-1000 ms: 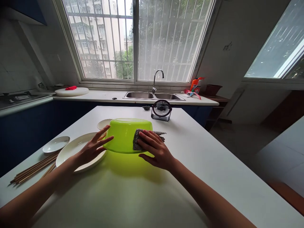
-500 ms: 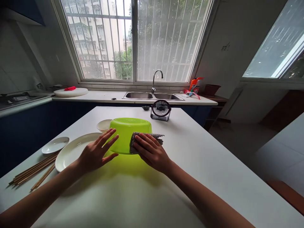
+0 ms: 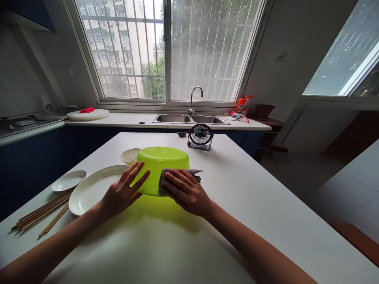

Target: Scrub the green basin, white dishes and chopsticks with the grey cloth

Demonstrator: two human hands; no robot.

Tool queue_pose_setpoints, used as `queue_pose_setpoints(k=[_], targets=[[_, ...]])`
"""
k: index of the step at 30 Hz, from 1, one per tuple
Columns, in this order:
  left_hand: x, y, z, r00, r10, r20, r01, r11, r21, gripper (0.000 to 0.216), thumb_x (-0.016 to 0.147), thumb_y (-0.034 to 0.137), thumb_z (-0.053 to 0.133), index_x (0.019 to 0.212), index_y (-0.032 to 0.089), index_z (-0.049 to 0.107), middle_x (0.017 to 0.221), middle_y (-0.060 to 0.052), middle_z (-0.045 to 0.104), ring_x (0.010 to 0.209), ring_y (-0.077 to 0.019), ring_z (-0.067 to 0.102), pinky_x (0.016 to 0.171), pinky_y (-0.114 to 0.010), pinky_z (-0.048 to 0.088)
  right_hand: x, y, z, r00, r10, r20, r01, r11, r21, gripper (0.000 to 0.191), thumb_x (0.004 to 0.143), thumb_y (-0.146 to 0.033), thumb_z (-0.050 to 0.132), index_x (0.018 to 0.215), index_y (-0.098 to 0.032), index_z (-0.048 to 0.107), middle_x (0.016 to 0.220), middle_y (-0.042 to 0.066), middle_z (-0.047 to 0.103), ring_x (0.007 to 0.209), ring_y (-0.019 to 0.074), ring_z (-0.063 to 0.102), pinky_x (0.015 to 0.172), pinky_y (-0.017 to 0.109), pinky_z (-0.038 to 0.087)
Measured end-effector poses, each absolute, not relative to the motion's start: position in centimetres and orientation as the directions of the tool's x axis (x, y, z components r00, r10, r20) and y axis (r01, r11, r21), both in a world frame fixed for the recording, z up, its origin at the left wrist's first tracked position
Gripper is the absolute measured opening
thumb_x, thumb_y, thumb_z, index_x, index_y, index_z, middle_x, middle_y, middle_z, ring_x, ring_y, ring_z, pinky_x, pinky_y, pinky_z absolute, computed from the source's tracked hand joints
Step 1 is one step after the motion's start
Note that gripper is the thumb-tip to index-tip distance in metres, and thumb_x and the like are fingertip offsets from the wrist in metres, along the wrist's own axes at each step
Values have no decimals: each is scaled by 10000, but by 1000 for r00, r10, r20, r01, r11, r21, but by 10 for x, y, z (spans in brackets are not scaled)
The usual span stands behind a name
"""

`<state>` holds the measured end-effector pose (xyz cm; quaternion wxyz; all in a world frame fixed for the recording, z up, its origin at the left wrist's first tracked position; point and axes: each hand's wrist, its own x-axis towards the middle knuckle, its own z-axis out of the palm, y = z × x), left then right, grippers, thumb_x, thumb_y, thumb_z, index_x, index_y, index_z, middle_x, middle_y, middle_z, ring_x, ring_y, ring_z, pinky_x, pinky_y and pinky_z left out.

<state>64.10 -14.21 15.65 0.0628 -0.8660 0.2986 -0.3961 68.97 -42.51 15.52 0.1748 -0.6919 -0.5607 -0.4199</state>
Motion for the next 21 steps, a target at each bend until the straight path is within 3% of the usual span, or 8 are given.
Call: queue_pose_setpoints(k=[10,13,16,21], targets=[[649,-127,150,420,-626,657,-559,-749,-356,735,948,172,550,1592,211,196,1574,-220,339,1466,-397,314,787,-411,654,713,-433,148,235,385,893,921,-381,-78,627,967,-80,533,1537,-295,383,1559,110,430,1430,301,425,1135,526,448],[649,-127,150,424,-617,663,-583,-746,-322,727,959,164,525,1595,211,177,1595,-209,297,1473,-387,303,815,-409,645,707,-430,151,190,411,892,918,-395,-13,611,971,-99,540,1533,-288,392,1539,111,460,1431,301,422,1141,533,438],[649,-128,151,436,-594,676,-596,-754,-278,735,959,145,506,1599,230,155,1618,-190,245,1471,-382,314,820,-395,640,695,-425,155,83,543,836,934,-335,125,542,987,-118,516,1511,-226,433,1453,126,561,1424,276,436,1151,509,431],[652,-126,152,422,-577,699,-613,-750,-249,741,951,83,469,1582,346,181,1655,-122,153,1457,-393,342,697,-321,639,686,-421,158,-5,639,769,942,-255,217,456,1021,-152,448,1477,-172,466,1352,120,649,1417,246,446,1146,474,441]])
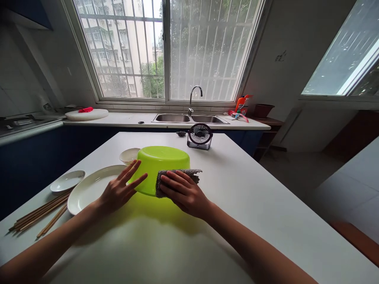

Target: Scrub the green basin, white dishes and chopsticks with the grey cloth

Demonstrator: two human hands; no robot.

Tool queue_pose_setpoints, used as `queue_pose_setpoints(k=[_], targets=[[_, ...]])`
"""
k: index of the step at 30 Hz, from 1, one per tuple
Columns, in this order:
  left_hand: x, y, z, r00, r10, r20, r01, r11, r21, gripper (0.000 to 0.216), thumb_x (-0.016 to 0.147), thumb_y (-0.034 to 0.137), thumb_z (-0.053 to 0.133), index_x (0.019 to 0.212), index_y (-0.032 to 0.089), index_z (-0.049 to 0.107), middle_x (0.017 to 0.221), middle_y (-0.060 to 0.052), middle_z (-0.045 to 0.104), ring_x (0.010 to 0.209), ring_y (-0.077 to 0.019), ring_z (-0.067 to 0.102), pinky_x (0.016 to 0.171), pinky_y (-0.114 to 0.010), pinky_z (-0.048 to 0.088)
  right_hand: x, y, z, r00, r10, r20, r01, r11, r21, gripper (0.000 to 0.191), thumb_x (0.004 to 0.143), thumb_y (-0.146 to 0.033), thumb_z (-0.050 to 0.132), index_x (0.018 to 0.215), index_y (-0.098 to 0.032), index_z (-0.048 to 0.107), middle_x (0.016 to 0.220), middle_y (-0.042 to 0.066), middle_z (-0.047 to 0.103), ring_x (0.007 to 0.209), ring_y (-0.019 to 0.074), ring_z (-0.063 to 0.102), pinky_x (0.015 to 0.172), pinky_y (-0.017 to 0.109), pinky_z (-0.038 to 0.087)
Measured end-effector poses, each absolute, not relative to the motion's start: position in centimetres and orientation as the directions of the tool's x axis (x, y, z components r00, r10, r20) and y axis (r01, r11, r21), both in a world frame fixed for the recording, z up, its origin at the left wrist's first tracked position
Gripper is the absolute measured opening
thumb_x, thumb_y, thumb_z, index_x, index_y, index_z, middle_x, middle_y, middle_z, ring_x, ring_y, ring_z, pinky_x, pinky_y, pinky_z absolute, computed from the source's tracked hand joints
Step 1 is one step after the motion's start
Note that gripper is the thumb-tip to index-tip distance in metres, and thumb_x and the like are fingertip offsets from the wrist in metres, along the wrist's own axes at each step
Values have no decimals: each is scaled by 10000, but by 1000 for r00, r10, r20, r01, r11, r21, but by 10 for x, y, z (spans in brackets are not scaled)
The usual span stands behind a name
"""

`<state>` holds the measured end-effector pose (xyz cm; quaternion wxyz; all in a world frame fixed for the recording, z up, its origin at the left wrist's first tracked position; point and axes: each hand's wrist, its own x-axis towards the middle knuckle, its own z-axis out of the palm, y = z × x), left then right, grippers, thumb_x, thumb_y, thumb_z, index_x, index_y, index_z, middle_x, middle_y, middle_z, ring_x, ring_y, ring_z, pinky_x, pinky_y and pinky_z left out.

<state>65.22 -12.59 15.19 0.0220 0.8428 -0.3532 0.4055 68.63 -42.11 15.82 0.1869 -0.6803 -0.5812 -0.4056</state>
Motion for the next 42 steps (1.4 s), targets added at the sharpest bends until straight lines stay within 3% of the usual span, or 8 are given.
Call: queue_pose_setpoints(k=[5,14,19,23,28,33,40,42], targets=[[656,-118,151,400,-572,716,-665,-719,-203,708,962,83,449,1565,382,230,1665,-98,131,1461,-387,334,731,-329,644,697,-429,153,20,599,800,950,-261,172,507,998,-125,485,1497,-208,446,1403,128,608,1408,261,460,1136,499,451],[661,-112,147,349,-600,720,-725,-660,-199,665,979,109,428,1558,390,258,1675,-80,100,1486,-369,291,820,-381,643,714,-436,147,245,351,904,930,-347,-118,629,956,-58,546,1517,-311,415,1560,88,432,1431,297,424,1142,536,441],[660,-112,148,390,-583,713,-737,-662,-138,649,986,122,434,1550,402,275,1677,-65,127,1490,-357,293,804,-359,646,707,-433,155,169,428,888,942,-335,-18,628,954,-67,559,1520,-294,411,1548,96,448,1443,284,407,1165,530,411],[662,-108,147,451,-542,710,-727,-684,-60,614,999,154,440,1542,401,297,1675,-57,156,1493,-332,301,939,-432,602,695,-429,159,62,585,809,956,-267,119,548,999,-123,490,1526,-246,404,1464,115,552,1437,262,417,1162,510,414],[666,-101,147,485,-528,697,-729,-685,-12,564,1012,207,452,1534,381,326,1666,-66,198,1492,-315,310,1046,-484,527,695,-431,157,41,606,795,959,-246,138,524,1016,-132,424,1530,-229,394,1451,119,564,1439,258,413,1152,515,426],[667,-96,149,478,-523,706,-728,-685,-15,556,1012,193,443,1533,354,337,1659,-92,211,1484,-305,325,1078,-488,494,707,-438,150,94,545,833,958,-276,72,571,990,-91,462,1530,-266,396,1528,102,474,1439,266,410,1162,518,418],[666,-97,147,462,-526,714,-736,-676,-22,538,1017,218,441,1528,358,344,1658,-92,218,1493,-303,307,1076,-507,493,720,-439,145,301,345,889,927,-325,-187,563,995,-94,479,1513,-307,420,1583,69,394,1440,279,402,1156,496,433],[666,-98,146,463,-520,718,-736,-676,-16,525,1022,228,430,1526,349,349,1657,-99,221,1493,-301,309,1073,-500,498,720,-438,147,297,338,893,924,-337,-180,567,997,-93,473,1518,-306,410,1586,67,388,1445,280,394,1162,498,428]])
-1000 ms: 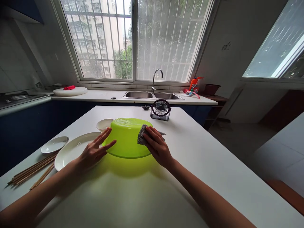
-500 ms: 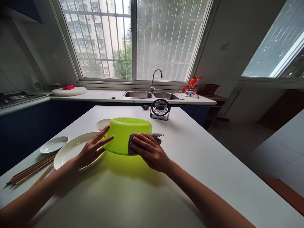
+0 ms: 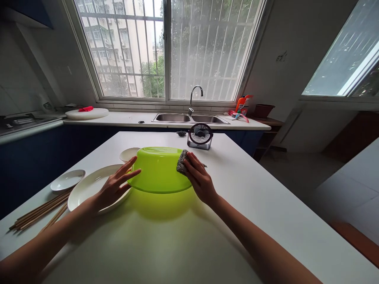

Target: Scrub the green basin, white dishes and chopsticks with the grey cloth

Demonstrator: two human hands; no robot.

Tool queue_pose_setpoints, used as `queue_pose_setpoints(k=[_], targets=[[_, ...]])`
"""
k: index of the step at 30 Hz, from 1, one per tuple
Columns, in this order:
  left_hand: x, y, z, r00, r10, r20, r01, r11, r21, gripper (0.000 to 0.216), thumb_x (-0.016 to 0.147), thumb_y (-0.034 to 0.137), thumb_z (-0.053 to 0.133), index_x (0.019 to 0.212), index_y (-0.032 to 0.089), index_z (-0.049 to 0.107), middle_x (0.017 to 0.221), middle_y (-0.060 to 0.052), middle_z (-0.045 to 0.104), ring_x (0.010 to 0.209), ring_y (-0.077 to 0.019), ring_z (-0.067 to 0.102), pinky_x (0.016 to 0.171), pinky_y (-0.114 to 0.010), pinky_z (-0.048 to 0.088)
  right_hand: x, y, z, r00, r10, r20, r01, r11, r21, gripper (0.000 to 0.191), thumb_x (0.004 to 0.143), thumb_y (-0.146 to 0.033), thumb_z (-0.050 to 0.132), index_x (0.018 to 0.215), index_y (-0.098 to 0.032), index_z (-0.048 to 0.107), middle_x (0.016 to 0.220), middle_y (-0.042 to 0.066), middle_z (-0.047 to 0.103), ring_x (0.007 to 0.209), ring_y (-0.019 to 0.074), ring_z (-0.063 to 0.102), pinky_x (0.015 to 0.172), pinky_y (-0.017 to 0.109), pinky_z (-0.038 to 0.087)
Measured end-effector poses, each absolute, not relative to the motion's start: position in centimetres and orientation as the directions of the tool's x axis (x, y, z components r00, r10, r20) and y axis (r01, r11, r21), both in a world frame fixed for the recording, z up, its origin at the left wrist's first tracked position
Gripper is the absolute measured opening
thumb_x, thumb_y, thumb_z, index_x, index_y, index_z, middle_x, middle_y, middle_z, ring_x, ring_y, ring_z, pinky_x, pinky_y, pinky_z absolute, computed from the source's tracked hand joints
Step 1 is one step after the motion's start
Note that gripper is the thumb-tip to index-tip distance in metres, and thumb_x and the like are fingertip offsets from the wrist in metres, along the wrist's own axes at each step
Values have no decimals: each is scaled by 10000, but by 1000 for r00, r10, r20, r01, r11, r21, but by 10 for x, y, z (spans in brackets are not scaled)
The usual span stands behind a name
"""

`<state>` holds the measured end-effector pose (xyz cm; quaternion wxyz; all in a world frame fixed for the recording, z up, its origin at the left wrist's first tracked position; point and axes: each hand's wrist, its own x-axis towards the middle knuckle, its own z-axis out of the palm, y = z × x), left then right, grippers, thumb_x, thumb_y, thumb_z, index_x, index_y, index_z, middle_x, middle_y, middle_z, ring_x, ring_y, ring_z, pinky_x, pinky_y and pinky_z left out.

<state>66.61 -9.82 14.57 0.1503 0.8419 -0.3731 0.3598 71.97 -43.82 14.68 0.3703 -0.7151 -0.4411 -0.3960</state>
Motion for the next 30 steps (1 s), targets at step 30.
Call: queue_pose_setpoints(k=[30], targets=[[651,-125,169,578,-525,625,-593,-796,-120,841,911,474,629,1571,152,220,1561,-239,385,1443,-375,393,1103,-572,451,690,-427,165,-55,714,699,843,-342,415,442,930,-142,618,1370,-137,572,1368,123,637,1438,249,412,1196,467,392]])
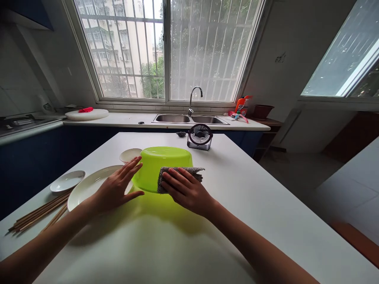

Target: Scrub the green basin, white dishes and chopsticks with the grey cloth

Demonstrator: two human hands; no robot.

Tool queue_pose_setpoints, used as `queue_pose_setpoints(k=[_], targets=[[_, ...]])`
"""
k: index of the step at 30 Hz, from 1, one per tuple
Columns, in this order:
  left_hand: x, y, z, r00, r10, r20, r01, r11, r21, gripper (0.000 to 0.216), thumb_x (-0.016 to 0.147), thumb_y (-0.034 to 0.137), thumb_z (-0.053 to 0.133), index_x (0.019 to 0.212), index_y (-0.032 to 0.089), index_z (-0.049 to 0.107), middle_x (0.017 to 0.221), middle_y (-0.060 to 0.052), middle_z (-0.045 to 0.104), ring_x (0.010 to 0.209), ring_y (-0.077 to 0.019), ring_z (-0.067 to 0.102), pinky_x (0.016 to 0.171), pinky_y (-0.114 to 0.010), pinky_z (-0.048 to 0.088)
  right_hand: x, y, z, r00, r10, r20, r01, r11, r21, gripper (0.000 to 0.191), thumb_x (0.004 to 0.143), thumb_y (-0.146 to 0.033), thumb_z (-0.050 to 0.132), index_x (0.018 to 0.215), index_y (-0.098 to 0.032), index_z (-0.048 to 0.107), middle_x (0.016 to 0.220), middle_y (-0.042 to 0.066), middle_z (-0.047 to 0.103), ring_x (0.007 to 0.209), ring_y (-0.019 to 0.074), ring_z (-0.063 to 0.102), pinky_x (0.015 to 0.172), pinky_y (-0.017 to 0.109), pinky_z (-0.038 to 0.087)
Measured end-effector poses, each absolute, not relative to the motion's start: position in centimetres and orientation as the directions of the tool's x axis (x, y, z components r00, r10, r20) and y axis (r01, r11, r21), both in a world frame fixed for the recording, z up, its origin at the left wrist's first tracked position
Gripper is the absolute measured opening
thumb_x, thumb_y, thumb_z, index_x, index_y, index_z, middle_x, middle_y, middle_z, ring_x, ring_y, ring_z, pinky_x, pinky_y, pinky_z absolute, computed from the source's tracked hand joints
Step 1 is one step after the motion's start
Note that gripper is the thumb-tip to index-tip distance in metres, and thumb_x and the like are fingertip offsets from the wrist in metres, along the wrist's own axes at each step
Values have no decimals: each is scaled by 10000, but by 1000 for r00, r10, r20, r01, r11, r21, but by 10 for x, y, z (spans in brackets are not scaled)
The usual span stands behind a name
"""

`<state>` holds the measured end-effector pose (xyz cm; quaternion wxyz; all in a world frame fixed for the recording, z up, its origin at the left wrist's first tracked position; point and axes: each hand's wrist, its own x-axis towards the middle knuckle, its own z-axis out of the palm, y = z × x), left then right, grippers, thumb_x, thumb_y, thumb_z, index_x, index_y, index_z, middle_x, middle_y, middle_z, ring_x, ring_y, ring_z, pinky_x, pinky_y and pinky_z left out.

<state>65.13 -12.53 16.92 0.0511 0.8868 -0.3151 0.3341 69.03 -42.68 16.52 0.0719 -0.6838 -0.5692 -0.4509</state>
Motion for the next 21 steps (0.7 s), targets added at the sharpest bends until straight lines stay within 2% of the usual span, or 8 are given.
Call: queue_pose_setpoints(k=[4,8,11,14,18,21], targets=[[643,-145,166,538,-507,673,-514,-831,-215,908,932,470,591,1597,100,95,1559,-257,376,1435,-379,400,1023,-497,541,684,-421,167,-54,717,695,826,-359,435,400,929,-121,614,1329,-114,603,1371,140,631,1436,271,412,1192,482,397],[639,-151,163,527,-527,667,-462,-836,-296,784,996,352,475,1602,102,45,1564,-248,354,1432,-373,388,846,-393,624,678,-416,167,-66,719,692,834,-341,434,392,927,-105,614,1319,-128,614,1382,133,624,1430,269,424,1183,481,410],[639,-150,160,523,-554,648,-472,-821,-321,748,1010,320,434,1601,97,33,1584,-250,282,1449,-382,331,758,-351,638,676,-416,168,-46,713,700,863,-324,387,405,944,-167,598,1346,-115,595,1390,147,615,1438,278,411,1174,487,416],[642,-146,157,503,-570,649,-497,-806,-322,748,1007,289,440,1600,94,28,1591,-248,250,1456,-384,306,736,-342,644,679,-420,168,-27,700,713,897,-298,326,448,981,-259,546,1407,-123,543,1407,151,600,1444,281,399,1159,497,428],[648,-135,155,489,-578,654,-533,-791,-300,741,992,219,440,1601,111,33,1602,-232,230,1468,-374,287,770,-347,648,692,-429,162,21,620,784,915,-328,235,544,981,-155,516,1515,-209,420,1455,123,560,1414,266,449,1146,487,444],[653,-126,155,466,-597,653,-585,-762,-278,741,985,200,440,1599,101,38,1602,-236,223,1478,-367,275,807,-362,644,703,-434,159,96,526,845,925,-362,120,617,962,-100,539,1540,-245,381,1516,129,489,1418,291,443,1127,509,459]])
